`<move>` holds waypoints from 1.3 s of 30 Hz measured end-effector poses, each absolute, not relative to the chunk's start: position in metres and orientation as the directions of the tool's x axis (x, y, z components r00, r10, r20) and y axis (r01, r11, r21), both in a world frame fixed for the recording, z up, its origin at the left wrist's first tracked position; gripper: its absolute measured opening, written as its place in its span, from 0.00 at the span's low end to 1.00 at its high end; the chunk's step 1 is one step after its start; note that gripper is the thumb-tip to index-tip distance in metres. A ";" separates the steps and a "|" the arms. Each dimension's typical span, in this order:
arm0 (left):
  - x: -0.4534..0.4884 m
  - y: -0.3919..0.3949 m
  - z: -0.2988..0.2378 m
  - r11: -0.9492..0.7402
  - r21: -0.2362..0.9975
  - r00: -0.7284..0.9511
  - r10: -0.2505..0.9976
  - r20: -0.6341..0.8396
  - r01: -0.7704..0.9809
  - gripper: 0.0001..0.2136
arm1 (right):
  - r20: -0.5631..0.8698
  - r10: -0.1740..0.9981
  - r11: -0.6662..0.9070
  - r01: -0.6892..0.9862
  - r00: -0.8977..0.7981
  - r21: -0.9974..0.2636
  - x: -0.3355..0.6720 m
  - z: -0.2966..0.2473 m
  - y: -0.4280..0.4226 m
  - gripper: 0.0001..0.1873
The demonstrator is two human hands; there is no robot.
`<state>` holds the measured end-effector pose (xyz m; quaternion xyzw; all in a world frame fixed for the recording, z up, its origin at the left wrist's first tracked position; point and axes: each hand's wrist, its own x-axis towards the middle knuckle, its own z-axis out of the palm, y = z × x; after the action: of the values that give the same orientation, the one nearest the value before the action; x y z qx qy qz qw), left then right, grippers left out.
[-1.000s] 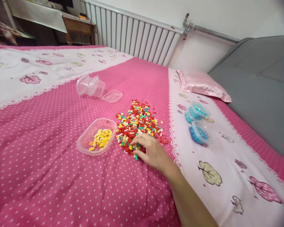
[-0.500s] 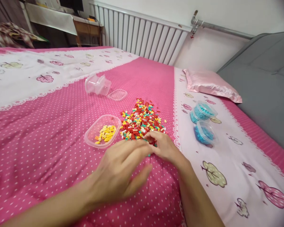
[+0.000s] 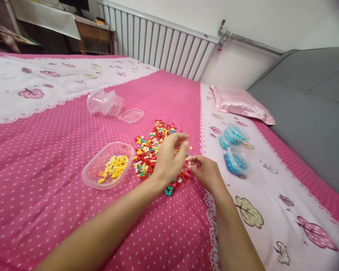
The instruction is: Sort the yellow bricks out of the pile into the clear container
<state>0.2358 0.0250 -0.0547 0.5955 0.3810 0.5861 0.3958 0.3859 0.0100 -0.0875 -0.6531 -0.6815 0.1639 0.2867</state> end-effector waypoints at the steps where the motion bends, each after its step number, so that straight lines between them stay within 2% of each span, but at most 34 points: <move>1: 0.233 0.026 -0.061 -0.354 0.933 -0.009 0.935 0.354 -0.066 0.07 | 0.192 0.981 0.087 0.807 0.033 -0.584 0.387 -0.089 0.011 0.10; 4: 0.222 0.029 -0.074 -0.203 0.956 -0.018 0.979 0.204 -0.211 0.07 | 0.233 0.971 0.076 0.842 0.060 -0.533 0.387 -0.094 0.015 0.12; 7: 0.217 0.030 -0.076 -0.106 0.910 0.039 0.990 0.132 -0.401 0.09 | 0.295 0.954 0.123 0.845 0.043 -0.521 0.385 -0.099 0.018 0.17; 10: 0.218 0.032 -0.072 0.043 0.804 0.125 0.991 0.039 -0.593 0.11 | 0.331 0.944 0.185 0.837 -0.006 -0.514 0.380 -0.107 0.021 0.19; 14: 0.219 0.035 -0.071 0.272 0.632 0.230 0.962 -0.150 -0.726 0.14 | 0.317 0.948 0.141 0.874 0.015 -0.465 0.374 -0.118 0.024 0.18; 19: 0.216 0.039 -0.076 0.393 0.492 0.282 0.916 -0.286 -0.777 0.21 | 0.330 0.942 0.113 0.875 0.056 -0.470 0.375 -0.125 0.028 0.15; 24: 0.214 0.039 -0.076 0.416 0.458 0.305 0.904 -0.298 -0.786 0.24 | 0.339 0.937 0.107 0.861 0.080 -0.498 0.376 -0.123 0.033 0.13; 31: 0.213 0.038 -0.076 0.435 0.442 0.326 0.896 -0.303 -0.785 0.25 | 0.359 0.910 0.115 0.706 0.207 -0.699 0.378 -0.118 0.034 0.09; 36: 0.212 0.038 -0.075 0.440 0.406 0.343 0.893 -0.292 -0.801 0.27 | 0.450 0.851 0.191 0.636 0.273 -0.748 0.379 -0.109 0.030 0.11; 39: 0.211 0.037 -0.074 0.470 0.381 0.382 0.879 -0.285 -0.796 0.28 | 0.497 0.839 0.293 0.585 0.222 -0.756 0.368 -0.099 0.023 0.13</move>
<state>0.2113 0.0370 -0.0737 0.0908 0.2282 0.5069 0.8263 0.3683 0.0231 -0.0990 -0.5819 -0.6117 0.1216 0.5220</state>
